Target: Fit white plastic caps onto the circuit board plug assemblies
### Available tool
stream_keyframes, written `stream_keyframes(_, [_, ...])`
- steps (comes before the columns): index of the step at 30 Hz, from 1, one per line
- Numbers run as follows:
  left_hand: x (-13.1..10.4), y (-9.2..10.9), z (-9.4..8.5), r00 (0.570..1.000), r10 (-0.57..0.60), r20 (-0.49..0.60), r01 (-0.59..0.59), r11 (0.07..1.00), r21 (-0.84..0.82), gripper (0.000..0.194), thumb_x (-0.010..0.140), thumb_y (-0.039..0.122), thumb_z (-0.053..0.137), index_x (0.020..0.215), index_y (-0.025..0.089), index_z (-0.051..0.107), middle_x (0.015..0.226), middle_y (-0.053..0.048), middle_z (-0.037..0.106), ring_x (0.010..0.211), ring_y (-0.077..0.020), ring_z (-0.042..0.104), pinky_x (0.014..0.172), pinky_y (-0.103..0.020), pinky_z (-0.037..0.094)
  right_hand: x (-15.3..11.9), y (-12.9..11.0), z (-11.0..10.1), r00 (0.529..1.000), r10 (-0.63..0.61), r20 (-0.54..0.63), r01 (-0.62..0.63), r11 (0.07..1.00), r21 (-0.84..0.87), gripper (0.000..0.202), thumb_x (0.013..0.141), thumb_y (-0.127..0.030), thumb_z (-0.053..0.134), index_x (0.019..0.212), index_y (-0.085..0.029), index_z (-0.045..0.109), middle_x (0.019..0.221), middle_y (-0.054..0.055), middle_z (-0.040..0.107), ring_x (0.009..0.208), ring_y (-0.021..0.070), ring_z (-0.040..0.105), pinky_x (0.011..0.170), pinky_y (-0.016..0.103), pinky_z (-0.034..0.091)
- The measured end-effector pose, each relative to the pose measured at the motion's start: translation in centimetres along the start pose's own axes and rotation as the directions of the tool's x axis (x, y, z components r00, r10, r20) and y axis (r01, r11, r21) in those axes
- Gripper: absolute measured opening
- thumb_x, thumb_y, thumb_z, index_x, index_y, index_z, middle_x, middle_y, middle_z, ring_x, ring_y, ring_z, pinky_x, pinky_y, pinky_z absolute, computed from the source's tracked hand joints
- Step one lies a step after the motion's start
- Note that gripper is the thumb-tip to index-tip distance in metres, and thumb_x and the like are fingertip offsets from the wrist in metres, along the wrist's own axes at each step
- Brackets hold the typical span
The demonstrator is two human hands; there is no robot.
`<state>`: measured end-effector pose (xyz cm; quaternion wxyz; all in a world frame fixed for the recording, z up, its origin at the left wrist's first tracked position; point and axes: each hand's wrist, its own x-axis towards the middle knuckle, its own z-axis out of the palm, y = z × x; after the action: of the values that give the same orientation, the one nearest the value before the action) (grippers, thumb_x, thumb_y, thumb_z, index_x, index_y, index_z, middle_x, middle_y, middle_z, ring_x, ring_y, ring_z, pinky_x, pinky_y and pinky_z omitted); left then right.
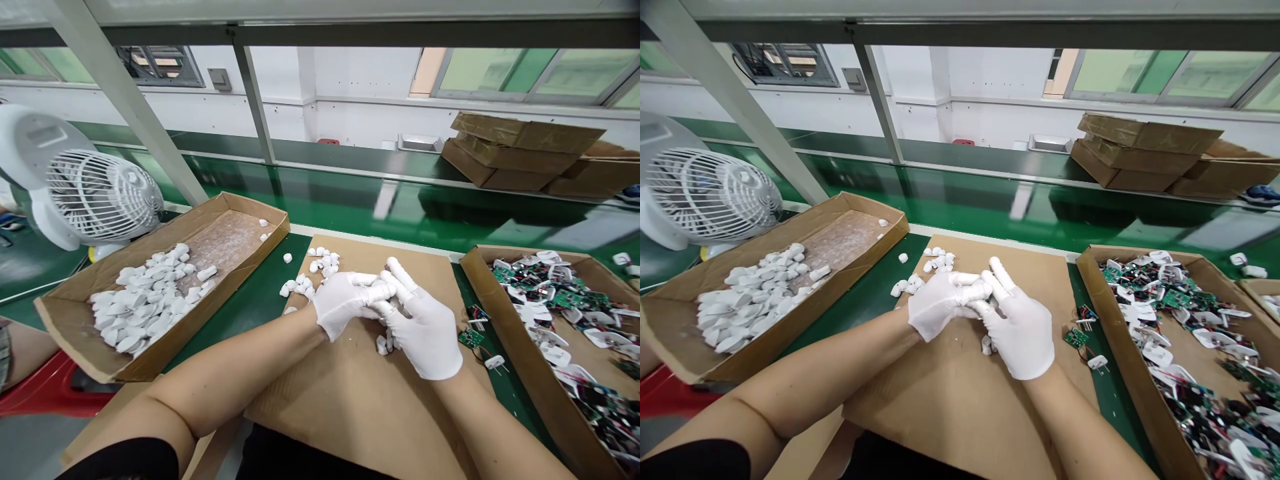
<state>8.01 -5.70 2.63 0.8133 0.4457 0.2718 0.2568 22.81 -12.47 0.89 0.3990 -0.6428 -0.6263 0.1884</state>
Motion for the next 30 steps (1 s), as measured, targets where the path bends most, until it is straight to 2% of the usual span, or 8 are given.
stream_keyframes(8, [-0.6,1.2,0.2,0.998,-0.043,0.044,0.042,0.999,0.032,0.028,0.071,0.037,0.079,0.082,0.013,0.068,0.086,-0.007,0.062,0.087,-0.0205,0.061,0.093,-0.042,0.049,0.2,-1.5,-0.4,0.981,0.191,0.027,-0.190,0.930,0.314,0.046,0.077,-0.047,0.073,0.121,-0.034,0.070,0.147,0.006,0.049,0.041,0.0088,0.056,0.035,0.028,0.052])
stream_keyframes(12, [-0.3,0.8,-0.6,0.985,-0.023,0.168,0.047,0.989,-0.141,0.025,0.084,0.039,0.066,0.092,0.015,0.068,0.099,-0.008,0.062,0.100,-0.0205,0.059,0.099,-0.042,0.046,0.8,-0.9,-1.0,0.991,0.130,0.020,-0.130,0.954,0.269,0.041,0.077,-0.045,0.074,0.116,-0.033,0.073,0.139,0.006,0.057,0.077,0.0212,0.071,0.059,0.031,0.061])
stream_keyframes(15, [0.0,0.3,-1.1,0.978,-0.005,0.210,0.043,0.984,-0.175,0.028,0.085,0.035,0.066,0.104,0.015,0.068,0.115,-0.012,0.062,0.107,-0.0229,0.058,0.102,-0.043,0.044,1.4,-0.2,-1.6,0.995,0.090,0.036,-0.095,0.972,0.214,0.041,0.074,-0.045,0.077,0.114,-0.034,0.073,0.131,0.005,0.064,0.100,0.0264,0.068,0.082,0.036,0.059])
stream_keyframes(18, [0.1,0.1,-0.9,0.987,0.014,0.162,0.010,0.990,-0.144,0.023,0.086,0.036,0.065,0.094,0.015,0.069,0.105,-0.009,0.063,0.095,-0.0181,0.060,0.093,-0.036,0.048,1.8,0.0,-2.4,0.979,0.155,0.134,-0.183,0.953,0.241,0.066,0.070,-0.047,0.080,0.132,-0.033,0.062,0.094,0.003,0.074,0.075,0.0232,0.070,0.063,0.034,0.061])
stream_keyframes(21, [0.1,0.1,-0.4,0.996,-0.035,0.086,0.047,0.989,-0.140,0.023,0.083,0.038,0.069,0.093,0.017,0.070,0.102,-0.007,0.063,0.090,-0.0150,0.061,0.081,-0.027,0.049,1.8,-0.4,-3.0,0.906,0.284,0.316,-0.395,0.834,0.384,0.080,0.078,-0.057,0.069,0.149,-0.032,0.041,0.056,-0.006,0.056,0.037,0.0173,0.057,0.027,0.026,0.044])
stream_keyframes(24, [0.2,-0.3,-0.1,0.996,-0.046,0.076,0.056,0.990,-0.133,0.029,0.082,0.041,0.071,0.096,0.015,0.071,0.100,-0.009,0.065,0.086,-0.0149,0.063,0.077,-0.027,0.048,1.6,-0.9,-3.0,0.854,0.345,0.389,-0.503,0.739,0.449,0.073,0.080,-0.063,0.064,0.144,-0.030,0.049,0.047,-0.008,0.045,0.032,0.0180,0.055,0.020,0.023,0.036])
stream_keyframes(27, [0.3,-0.9,-0.3,0.995,-0.005,0.098,0.022,0.984,-0.177,0.031,0.084,0.043,0.069,0.096,0.014,0.070,0.097,-0.010,0.066,0.087,-0.0170,0.063,0.080,-0.031,0.048,1.6,-0.9,-2.7,0.871,0.379,0.312,-0.486,0.759,0.433,0.063,0.079,-0.060,0.067,0.133,-0.028,0.062,0.044,-0.007,0.046,0.030,0.0150,0.050,0.021,0.023,0.036])
stream_keyframes(30, [0.4,-1.1,-0.4,0.996,0.021,0.091,-0.002,0.980,-0.197,0.030,0.082,0.042,0.071,0.093,0.014,0.070,0.096,-0.009,0.065,0.089,-0.0171,0.062,0.080,-0.030,0.047,1.5,-0.6,-2.3,0.948,0.296,0.116,-0.317,0.856,0.409,0.047,0.078,-0.053,0.072,0.117,-0.027,0.074,0.070,0.002,0.070,0.037,0.0099,0.048,0.032,0.025,0.047])
